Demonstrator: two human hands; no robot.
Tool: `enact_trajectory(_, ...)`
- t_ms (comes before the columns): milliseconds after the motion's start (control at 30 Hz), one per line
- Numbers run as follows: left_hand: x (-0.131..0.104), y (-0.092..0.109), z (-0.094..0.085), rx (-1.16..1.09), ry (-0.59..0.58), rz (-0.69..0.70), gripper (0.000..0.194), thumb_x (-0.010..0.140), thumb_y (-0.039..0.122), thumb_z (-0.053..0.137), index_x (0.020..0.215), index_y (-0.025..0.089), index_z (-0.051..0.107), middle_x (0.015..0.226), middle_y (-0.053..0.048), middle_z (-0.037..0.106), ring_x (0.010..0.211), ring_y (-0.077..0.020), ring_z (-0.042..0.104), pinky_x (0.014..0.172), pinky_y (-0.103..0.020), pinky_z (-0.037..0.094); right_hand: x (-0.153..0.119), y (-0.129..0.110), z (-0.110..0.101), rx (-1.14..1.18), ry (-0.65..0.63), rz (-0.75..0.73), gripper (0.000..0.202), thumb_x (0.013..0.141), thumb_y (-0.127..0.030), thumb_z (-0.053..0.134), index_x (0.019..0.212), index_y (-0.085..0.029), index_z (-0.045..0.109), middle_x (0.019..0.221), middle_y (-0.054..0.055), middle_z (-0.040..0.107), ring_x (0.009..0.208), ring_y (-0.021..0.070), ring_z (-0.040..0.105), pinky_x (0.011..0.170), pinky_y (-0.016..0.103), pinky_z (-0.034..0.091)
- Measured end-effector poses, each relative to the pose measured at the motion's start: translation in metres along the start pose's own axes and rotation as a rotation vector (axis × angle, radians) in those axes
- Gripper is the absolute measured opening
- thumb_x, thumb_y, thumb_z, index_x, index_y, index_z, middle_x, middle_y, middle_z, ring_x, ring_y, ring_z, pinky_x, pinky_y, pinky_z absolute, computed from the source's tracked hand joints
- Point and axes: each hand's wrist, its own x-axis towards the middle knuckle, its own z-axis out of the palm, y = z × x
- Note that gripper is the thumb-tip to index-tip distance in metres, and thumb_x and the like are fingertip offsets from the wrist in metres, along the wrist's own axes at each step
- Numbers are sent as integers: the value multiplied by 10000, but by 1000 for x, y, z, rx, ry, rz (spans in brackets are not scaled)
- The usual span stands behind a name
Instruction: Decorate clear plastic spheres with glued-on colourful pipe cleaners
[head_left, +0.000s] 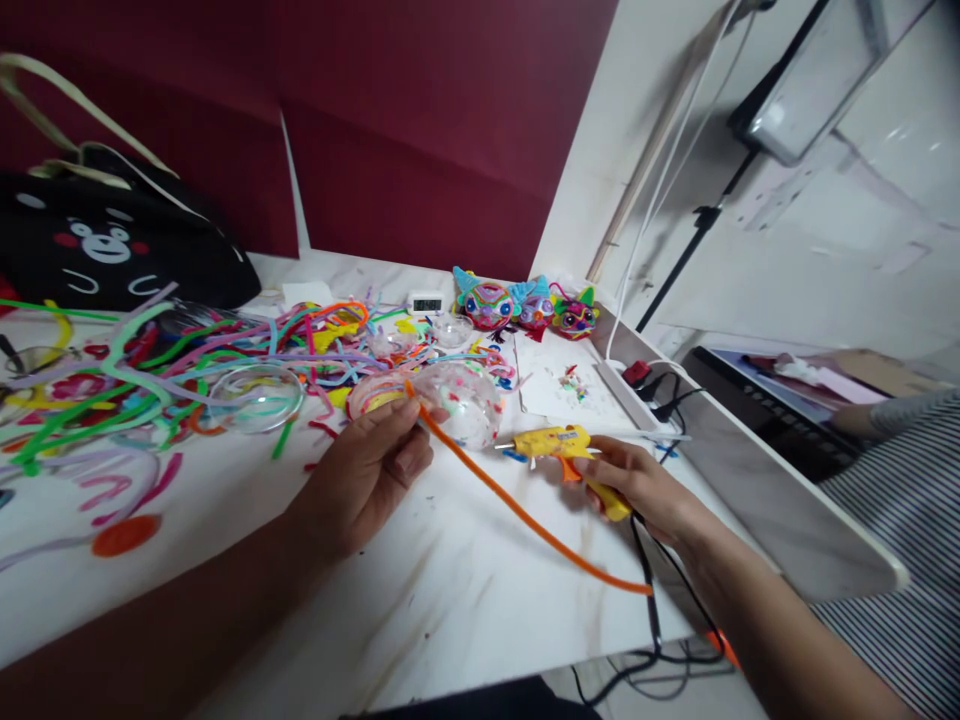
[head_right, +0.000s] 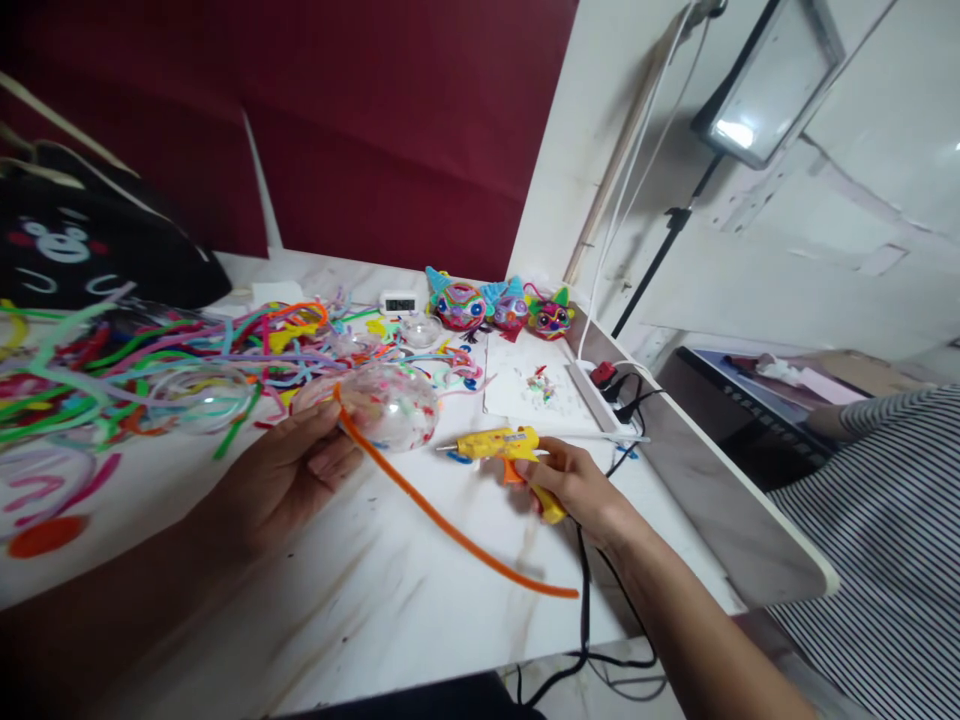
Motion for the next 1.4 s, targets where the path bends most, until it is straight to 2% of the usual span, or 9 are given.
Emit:
enact_trajectory(233,0,3,3,-3,-23,9,289,636,215,872,770,107,640,638,30,618,417,-2,367,368,-122,354,27,-5,15,1,130,-105,606,576,-501,853,985,-126,611,592,-35,568,437,109,520,399,228,385)
enact_trajectory(400,0,4,1,-20,-34,14,242,672,196,844,777,89,655,699,10,661,421,3,380,372,-120,360,35,7,12,-22,237,-323,647,633,-524,821,1105,-232,488,803,-27,593,588,137,588,466,236,443)
enact_trajectory(500,0,5,0,-16,-44,35,182,724,174,806,780,76,663,705,5,666,426,4,383,386,-115,368,36,17,4,-310,292,-586,474,804,-467,710,1129,-266,430,938,17,608,698,163,615,545,264,487)
enact_trajectory(633,2,8,-2,-39,-63,92,158,755,148,783,760,102,632,762,-7,701,426,1,393,394,-117,373,32,22,0,-711,305,-752,268,911,-323,586,1143,-260,467,994,49,579,806,195,607,689,328,517)
enact_trajectory(900,3,6,-1,-35,-47,72,175,714,162,817,758,105,658,719,2,699,417,2,405,385,-103,372,27,34,17,-1180,190,-850,310,981,-175,439,1281,-198,513,1088,127,565,933,246,579,776,362,530)
enact_trajectory(1033,3,5,-1,-40,-60,71,184,686,157,838,738,114,667,719,3,707,410,7,406,380,-96,368,23,35,24,-1203,107,-871,324,975,-137,444,1279,-172,551,1142,148,583,987,252,564,841,378,533)
enact_trajectory(1200,4,5,-2,-39,-69,79,165,708,156,821,747,114,667,733,1,710,411,13,413,390,-84,373,18,14,21,-1118,14,-837,332,880,-98,543,1198,-154,620,1103,124,641,983,249,587,877,389,523)
enact_trajectory(1300,3,5,-2,-34,-69,81,186,689,162,839,755,116,671,728,-4,711,407,15,404,384,-83,367,29,0,18,-1075,84,-829,259,891,-143,553,1128,-158,656,1056,104,660,980,223,603,881,337,507)
enact_trajectory(1400,3,5,-1,-21,-60,82,183,693,163,835,749,119,666,721,-3,710,407,10,409,386,-89,374,50,-10,20,-1245,156,-813,225,940,-188,517,1086,-146,682,1007,107,663,944,224,591,864,332,472)
